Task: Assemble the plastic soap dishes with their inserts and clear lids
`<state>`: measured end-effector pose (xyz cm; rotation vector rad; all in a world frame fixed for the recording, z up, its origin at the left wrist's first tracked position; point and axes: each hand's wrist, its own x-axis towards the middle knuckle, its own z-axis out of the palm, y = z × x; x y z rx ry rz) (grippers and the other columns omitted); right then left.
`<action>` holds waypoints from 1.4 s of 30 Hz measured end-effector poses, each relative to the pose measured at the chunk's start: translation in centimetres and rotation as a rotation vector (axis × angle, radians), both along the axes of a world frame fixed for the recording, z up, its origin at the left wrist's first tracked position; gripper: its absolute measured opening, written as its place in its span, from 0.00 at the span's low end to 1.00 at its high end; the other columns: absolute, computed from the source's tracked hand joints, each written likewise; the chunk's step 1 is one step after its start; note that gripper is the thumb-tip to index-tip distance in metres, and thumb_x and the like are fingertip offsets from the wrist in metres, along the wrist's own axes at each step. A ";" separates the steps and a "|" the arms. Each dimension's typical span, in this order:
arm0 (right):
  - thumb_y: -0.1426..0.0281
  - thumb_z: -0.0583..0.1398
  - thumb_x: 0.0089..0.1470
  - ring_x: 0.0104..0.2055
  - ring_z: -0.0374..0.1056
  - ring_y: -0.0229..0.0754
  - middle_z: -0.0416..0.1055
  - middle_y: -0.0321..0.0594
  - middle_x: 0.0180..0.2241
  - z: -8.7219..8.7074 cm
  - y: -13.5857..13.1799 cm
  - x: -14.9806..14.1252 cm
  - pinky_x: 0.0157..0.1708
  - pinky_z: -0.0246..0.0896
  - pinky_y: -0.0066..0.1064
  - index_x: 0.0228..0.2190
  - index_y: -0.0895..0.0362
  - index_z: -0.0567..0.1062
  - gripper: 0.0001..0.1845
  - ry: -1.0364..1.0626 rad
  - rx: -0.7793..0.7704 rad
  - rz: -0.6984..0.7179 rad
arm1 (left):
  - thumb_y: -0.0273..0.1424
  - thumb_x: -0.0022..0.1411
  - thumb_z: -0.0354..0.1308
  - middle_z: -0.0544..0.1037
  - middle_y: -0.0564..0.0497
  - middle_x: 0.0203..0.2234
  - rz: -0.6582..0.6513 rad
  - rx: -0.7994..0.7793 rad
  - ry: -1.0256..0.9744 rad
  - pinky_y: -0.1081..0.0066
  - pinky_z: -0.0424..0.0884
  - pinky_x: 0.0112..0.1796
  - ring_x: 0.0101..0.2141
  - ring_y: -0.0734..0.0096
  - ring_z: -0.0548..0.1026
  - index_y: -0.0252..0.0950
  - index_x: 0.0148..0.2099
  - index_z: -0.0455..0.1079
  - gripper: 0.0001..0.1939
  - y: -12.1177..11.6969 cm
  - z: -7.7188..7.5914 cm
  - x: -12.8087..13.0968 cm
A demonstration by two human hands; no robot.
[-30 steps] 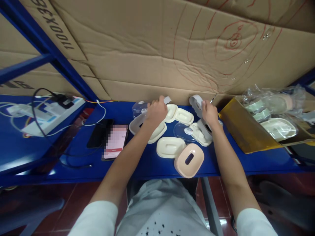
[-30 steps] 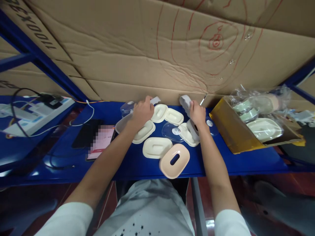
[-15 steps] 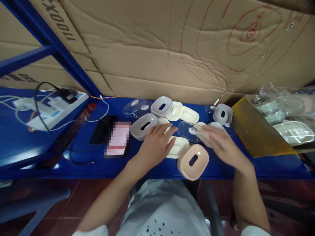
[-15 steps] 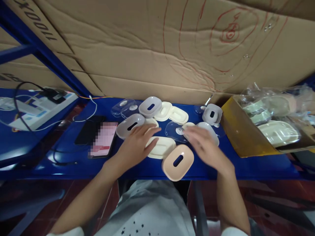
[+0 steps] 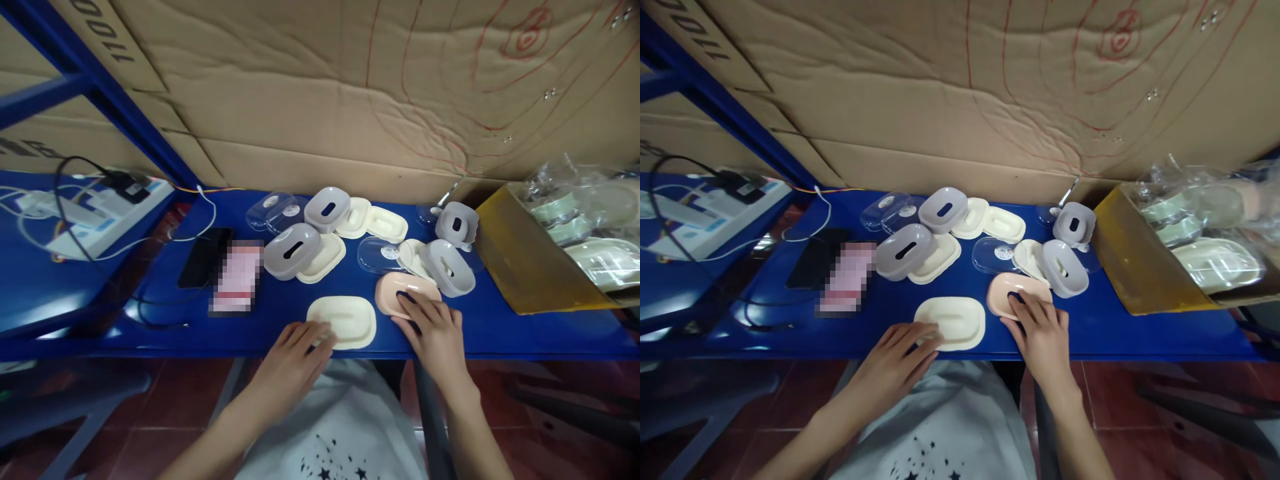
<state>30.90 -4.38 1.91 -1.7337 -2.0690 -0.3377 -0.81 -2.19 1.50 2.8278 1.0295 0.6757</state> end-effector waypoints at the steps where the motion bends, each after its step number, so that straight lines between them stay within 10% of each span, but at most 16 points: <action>1: 0.61 0.64 0.70 0.51 0.75 0.53 0.81 0.46 0.55 0.1 0.2 -0.8 0.44 0.58 0.43 0.57 0.53 0.79 0.18 0.031 0.030 0.025 | 0.23 0.75 0.55 0.80 0.41 0.53 -0.004 -0.009 -0.019 0.53 0.80 0.47 0.49 0.53 0.80 0.37 0.58 0.74 0.13 -0.4 -0.2 0.1; 7: 0.62 0.61 0.73 0.51 0.75 0.48 0.82 0.41 0.54 1.4 -0.1 -6.3 0.46 0.57 0.41 0.58 0.52 0.77 0.17 0.154 -0.030 0.263 | 0.28 0.72 0.64 0.66 0.34 0.65 0.162 0.098 -0.344 0.57 0.82 0.52 0.61 0.49 0.74 0.38 0.65 0.68 0.22 -0.6 -1.5 1.8; 12: 0.58 0.56 0.76 0.67 0.67 0.48 0.72 0.42 0.66 1.8 -0.5 -6.9 0.62 0.56 0.45 0.66 0.50 0.70 0.23 0.084 -0.204 0.515 | 0.32 0.75 0.62 0.64 0.34 0.68 0.044 -0.020 -0.194 0.44 0.79 0.58 0.67 0.42 0.69 0.41 0.69 0.66 0.24 0.8 -1.2 0.6; 25: 0.72 0.57 0.73 0.77 0.54 0.49 0.68 0.42 0.69 0.2 -1.7 -4.7 0.73 0.58 0.55 0.67 0.51 0.69 0.24 0.159 -0.312 0.562 | 0.36 0.74 0.64 0.84 0.44 0.48 0.050 0.149 -0.098 0.57 0.81 0.47 0.49 0.54 0.80 0.38 0.50 0.76 0.08 0.1 -0.9 -1.4; 30: 0.65 0.57 0.74 0.78 0.50 0.51 0.62 0.43 0.73 0.7 -0.4 -3.2 0.75 0.54 0.59 0.73 0.48 0.60 0.30 0.135 -0.348 0.593 | 0.42 0.73 0.64 0.81 0.41 0.56 0.056 0.111 -0.047 0.48 0.75 0.57 0.55 0.50 0.78 0.39 0.55 0.76 0.15 0.7 -0.5 -1.4; 35: 0.64 0.56 0.74 0.80 0.44 0.59 0.52 0.48 0.77 1.0 5.1 0.3 0.74 0.47 0.66 0.74 0.47 0.59 0.32 0.091 -0.170 0.275 | 0.49 0.69 0.67 0.71 0.39 0.68 -0.038 0.067 -0.001 0.41 0.65 0.66 0.69 0.43 0.67 0.45 0.68 0.69 0.30 1.6 0.2 -0.7; 42: 0.62 0.59 0.72 0.71 0.63 0.59 0.75 0.47 0.54 0.7 7.6 2.2 0.72 0.55 0.63 0.60 0.47 0.75 0.18 0.096 -0.162 0.298 | 0.32 0.75 0.61 0.77 0.40 0.63 -0.023 0.059 -0.062 0.50 0.74 0.60 0.63 0.51 0.75 0.41 0.67 0.68 0.21 1.4 -0.9 0.3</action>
